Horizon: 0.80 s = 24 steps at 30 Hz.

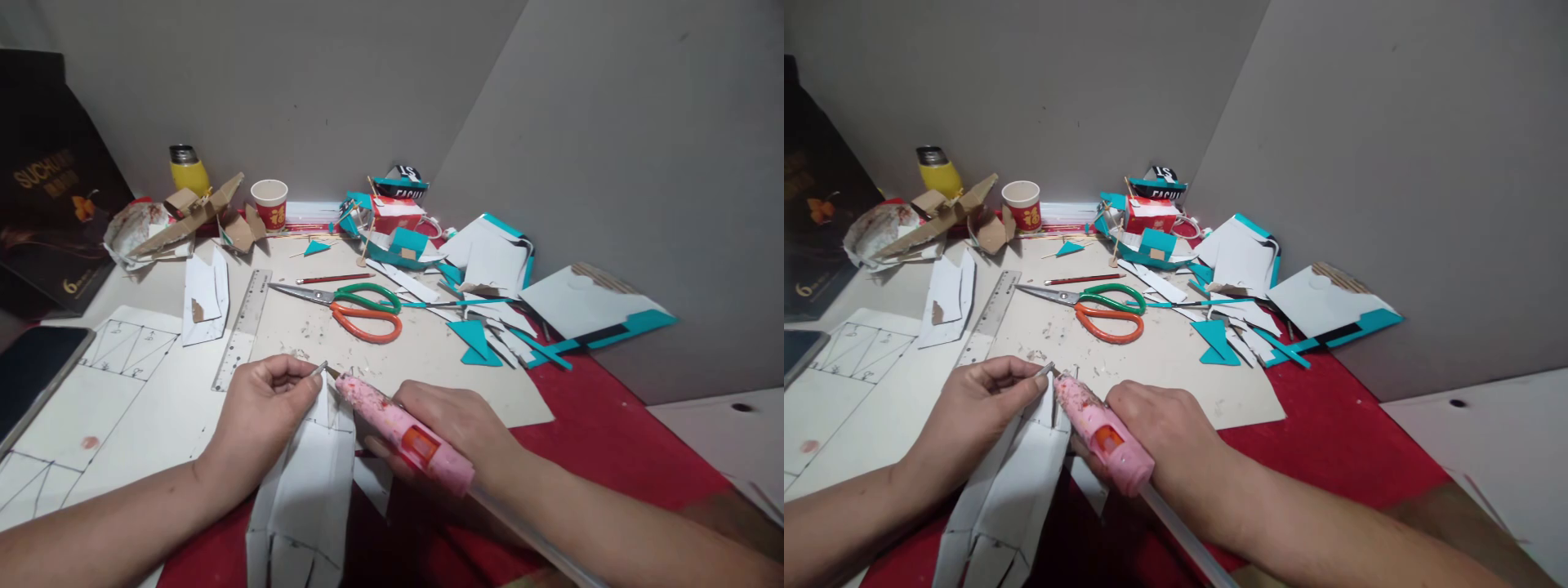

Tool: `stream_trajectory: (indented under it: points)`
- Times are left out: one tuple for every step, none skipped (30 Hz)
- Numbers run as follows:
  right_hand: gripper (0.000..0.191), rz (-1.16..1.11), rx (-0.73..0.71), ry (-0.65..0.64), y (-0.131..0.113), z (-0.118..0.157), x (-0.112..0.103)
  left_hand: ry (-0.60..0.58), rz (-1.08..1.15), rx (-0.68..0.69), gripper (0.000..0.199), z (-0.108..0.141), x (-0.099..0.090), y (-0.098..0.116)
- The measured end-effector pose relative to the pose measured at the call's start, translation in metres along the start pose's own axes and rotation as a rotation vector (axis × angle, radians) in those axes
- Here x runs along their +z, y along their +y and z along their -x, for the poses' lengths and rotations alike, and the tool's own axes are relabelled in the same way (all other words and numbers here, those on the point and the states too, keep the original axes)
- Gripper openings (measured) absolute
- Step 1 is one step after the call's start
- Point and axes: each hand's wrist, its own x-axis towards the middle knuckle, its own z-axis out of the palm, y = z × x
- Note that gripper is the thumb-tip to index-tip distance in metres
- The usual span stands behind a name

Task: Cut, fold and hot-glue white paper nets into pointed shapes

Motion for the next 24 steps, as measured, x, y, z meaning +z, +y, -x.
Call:
stream_trajectory:
  points:
    - [0.02, 0.008, 0.001, 0.001, 0.0, -0.0003, 0.0005, -0.003, -0.004, 0.007, 0.014, -0.0001, 0.0, -0.0003]
    - [0.021, 0.02, 0.004, 0.006, -0.0001, -0.0005, 0.001, -0.004, -0.007, 0.015, 0.013, -0.0002, 0.0, -0.0006]
    - [0.022, 0.031, 0.009, 0.013, -0.0003, -0.0008, 0.0015, -0.004, -0.01, 0.023, 0.013, -0.0004, 0.0, -0.0008]
    - [0.024, 0.04, 0.019, 0.013, -0.0005, -0.0009, 0.002, -0.003, -0.01, 0.029, 0.013, -0.0005, 0.0, -0.001]
    - [0.025, 0.043, 0.03, 0.01, -0.0006, -0.001, 0.0024, -0.003, -0.009, 0.032, 0.013, -0.0006, 0.0, -0.0011]
    - [0.026, 0.043, 0.038, 0.007, -0.0008, -0.001, 0.0027, -0.003, -0.008, 0.035, 0.013, -0.0006, -0.0001, -0.0011]
    - [0.026, 0.042, 0.046, 0.006, -0.0008, -0.0008, 0.003, -0.004, -0.009, 0.037, 0.012, -0.0006, -0.0001, -0.001]
    - [0.025, 0.038, 0.046, 0.003, -0.0008, -0.0006, 0.0031, -0.006, -0.01, 0.038, 0.012, -0.0006, -0.0001, -0.0008]
    - [0.024, 0.033, 0.042, 0.001, -0.0007, -0.0003, 0.0033, -0.008, -0.012, 0.039, 0.012, -0.0005, -0.0001, -0.0006]
    - [0.024, 0.03, 0.034, 0.004, -0.0006, 0.0, 0.0033, -0.01, -0.016, 0.038, 0.012, -0.0003, 0.0, -0.0003]
    - [0.023, 0.03, 0.024, 0.005, -0.0004, 0.0002, 0.0032, -0.009, -0.019, 0.038, 0.012, -0.0002, 0.0001, 0.0]
    - [0.023, 0.03, 0.016, 0.007, -0.0004, 0.0004, 0.0029, -0.007, -0.021, 0.035, 0.012, 0.0, 0.0002, 0.0003]
    - [0.023, 0.033, 0.015, 0.003, -0.0005, 0.0004, 0.0025, -0.005, -0.022, 0.029, 0.013, 0.0002, 0.0003, 0.0005]
    - [0.023, 0.035, 0.015, -0.005, -0.0007, 0.0004, 0.0019, -0.003, -0.023, 0.024, 0.013, 0.0003, 0.0004, 0.0006]
    - [0.022, 0.038, 0.023, -0.01, -0.001, 0.0004, 0.0012, -0.001, -0.023, 0.021, 0.013, 0.0004, 0.0005, 0.0006]
    - [0.021, 0.038, 0.03, -0.018, -0.0015, 0.0003, 0.0005, 0.0, -0.023, 0.02, 0.014, 0.0005, 0.0006, 0.0004]
    - [0.02, 0.041, 0.036, -0.022, -0.002, 0.0002, 0.0, -0.001, -0.022, 0.019, 0.014, 0.0004, 0.0006, 0.0001]
    - [0.019, 0.046, 0.035, -0.022, -0.0025, 0.0003, -0.0004, -0.004, -0.021, 0.019, 0.014, 0.0004, 0.0006, -0.0003]
    - [0.018, 0.056, 0.028, -0.02, -0.0029, 0.0004, -0.0006, -0.007, -0.02, 0.021, 0.014, 0.0004, 0.0005, -0.0008]
    - [0.017, 0.068, 0.016, -0.014, -0.0031, 0.0006, -0.0005, -0.009, -0.019, 0.022, 0.013, 0.0003, 0.0005, -0.0014]
    - [0.017, 0.08, 0.004, -0.011, -0.0031, 0.0009, -0.0003, -0.011, -0.016, 0.022, 0.013, 0.0002, 0.0004, -0.0019]
    - [0.017, 0.087, -0.006, -0.012, -0.0027, 0.0012, -0.0001, -0.013, -0.014, 0.022, 0.013, 0.0002, 0.0003, -0.0022]
    - [0.017, 0.09, -0.009, -0.015, -0.0021, 0.0015, 0.0002, -0.015, -0.011, 0.025, 0.013, 0.0001, 0.0002, -0.0025]
    - [0.017, 0.088, -0.008, -0.023, -0.0014, 0.0017, 0.0003, -0.017, -0.01, 0.029, 0.013, 0.0, 0.0001, -0.0025]
